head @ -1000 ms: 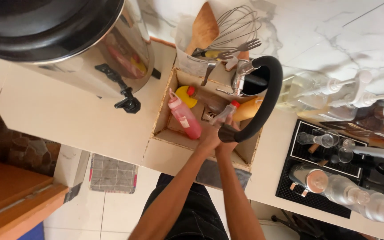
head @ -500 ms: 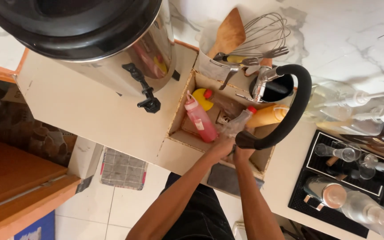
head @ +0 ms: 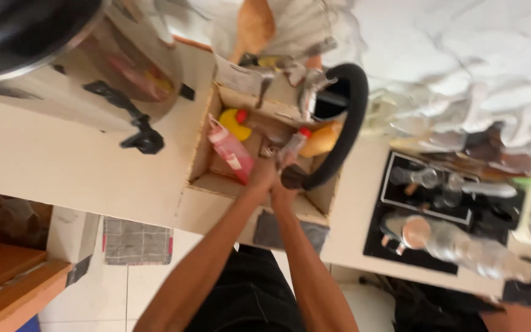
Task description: The person refills a small pink squeeze bottle with red sauce from a larger pink bottle on a counter. They then move to a sink area, rinse the bottles under running water, and wipe the sink and counter with a cloth.
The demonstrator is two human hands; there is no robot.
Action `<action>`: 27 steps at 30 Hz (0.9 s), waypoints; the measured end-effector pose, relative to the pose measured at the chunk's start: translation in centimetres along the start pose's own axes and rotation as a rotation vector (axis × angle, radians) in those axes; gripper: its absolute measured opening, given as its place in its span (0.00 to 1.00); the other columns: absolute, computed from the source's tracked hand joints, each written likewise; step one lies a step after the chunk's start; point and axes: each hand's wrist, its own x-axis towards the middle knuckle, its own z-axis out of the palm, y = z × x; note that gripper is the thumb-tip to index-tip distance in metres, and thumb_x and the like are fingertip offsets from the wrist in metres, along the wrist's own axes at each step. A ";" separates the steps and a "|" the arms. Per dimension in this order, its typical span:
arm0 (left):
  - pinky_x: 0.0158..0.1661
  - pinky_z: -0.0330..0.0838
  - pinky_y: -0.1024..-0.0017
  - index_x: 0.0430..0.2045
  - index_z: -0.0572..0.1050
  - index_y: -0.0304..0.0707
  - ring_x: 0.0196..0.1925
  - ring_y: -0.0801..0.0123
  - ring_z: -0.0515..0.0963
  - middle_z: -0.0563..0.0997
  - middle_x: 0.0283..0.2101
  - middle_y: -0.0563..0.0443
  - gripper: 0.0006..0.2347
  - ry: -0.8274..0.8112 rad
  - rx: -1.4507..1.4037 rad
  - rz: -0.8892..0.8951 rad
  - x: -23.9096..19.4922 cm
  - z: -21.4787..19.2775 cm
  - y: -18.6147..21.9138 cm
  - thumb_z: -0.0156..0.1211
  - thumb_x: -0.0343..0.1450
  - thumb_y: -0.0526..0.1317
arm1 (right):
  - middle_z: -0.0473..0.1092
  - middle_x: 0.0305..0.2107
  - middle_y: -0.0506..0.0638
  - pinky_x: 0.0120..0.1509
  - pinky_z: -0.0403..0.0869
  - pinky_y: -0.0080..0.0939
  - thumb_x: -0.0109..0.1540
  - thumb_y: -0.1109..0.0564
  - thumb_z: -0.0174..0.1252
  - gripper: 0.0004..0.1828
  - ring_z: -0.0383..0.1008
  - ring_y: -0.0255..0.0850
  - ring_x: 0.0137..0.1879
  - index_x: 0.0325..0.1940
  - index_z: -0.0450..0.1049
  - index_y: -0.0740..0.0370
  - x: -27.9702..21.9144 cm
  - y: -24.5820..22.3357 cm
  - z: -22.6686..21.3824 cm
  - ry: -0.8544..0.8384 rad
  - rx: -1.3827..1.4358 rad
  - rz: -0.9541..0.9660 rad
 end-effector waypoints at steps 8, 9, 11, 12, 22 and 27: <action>0.45 0.72 0.57 0.42 0.80 0.27 0.42 0.57 0.81 0.82 0.46 0.30 0.18 -0.130 -0.249 -0.239 -2.2 -1.9 3.2 0.51 0.77 0.47 | 0.67 0.25 0.42 0.30 0.65 0.31 0.71 0.52 0.54 0.13 0.65 0.30 0.28 0.39 0.72 0.65 -0.2 -2.7 0.7 0.088 -0.041 0.240; 0.46 0.74 0.60 0.42 0.80 0.29 0.43 0.59 0.82 0.84 0.44 0.36 0.16 -0.130 -0.302 -0.274 -1.9 -1.9 3.2 0.51 0.76 0.46 | 0.66 0.23 0.45 0.30 0.63 0.33 0.74 0.52 0.55 0.21 0.63 0.33 0.28 0.29 0.70 0.68 -0.3 -2.0 0.8 0.134 -0.085 0.277; 0.46 0.75 0.61 0.45 0.80 0.31 0.44 0.57 0.82 0.84 0.45 0.38 0.16 -0.091 -0.253 -0.105 -4.6 -1.3 5.7 0.54 0.75 0.46 | 0.65 0.24 0.43 0.31 0.63 0.32 0.74 0.54 0.55 0.18 0.61 0.31 0.29 0.31 0.70 0.66 0.0 -1.5 -0.3 0.120 -0.040 0.171; 0.46 0.75 0.62 0.48 0.80 0.32 0.45 0.56 0.83 0.84 0.46 0.39 0.16 -0.053 -0.206 0.056 -6.1 -0.8 6.7 0.57 0.74 0.47 | 0.63 0.26 0.41 0.33 0.62 0.30 0.74 0.56 0.56 0.15 0.59 0.29 0.31 0.34 0.70 0.64 -0.1 -1.1 -1.1 0.106 0.000 0.073; 0.47 0.68 0.63 0.53 0.77 0.42 0.45 0.57 0.76 0.78 0.43 0.44 0.15 -0.132 -0.239 0.266 -7.6 -0.2 4.6 0.53 0.77 0.47 | 0.67 0.36 0.42 0.39 0.63 0.31 0.70 0.58 0.61 0.11 0.64 0.28 0.38 0.57 0.78 0.61 0.0 5.6 -6.0 -0.040 0.749 0.344; 0.53 0.63 0.51 0.41 0.81 0.46 0.54 0.49 0.73 0.78 0.47 0.43 0.10 0.373 0.531 0.340 -13.8 -3.4 12.8 0.57 0.72 0.46 | 0.77 0.46 0.49 0.58 0.76 0.49 0.69 0.37 0.48 0.24 0.78 0.45 0.51 0.55 0.72 0.56 2.2 -6.9 -2.5 -0.211 0.909 1.166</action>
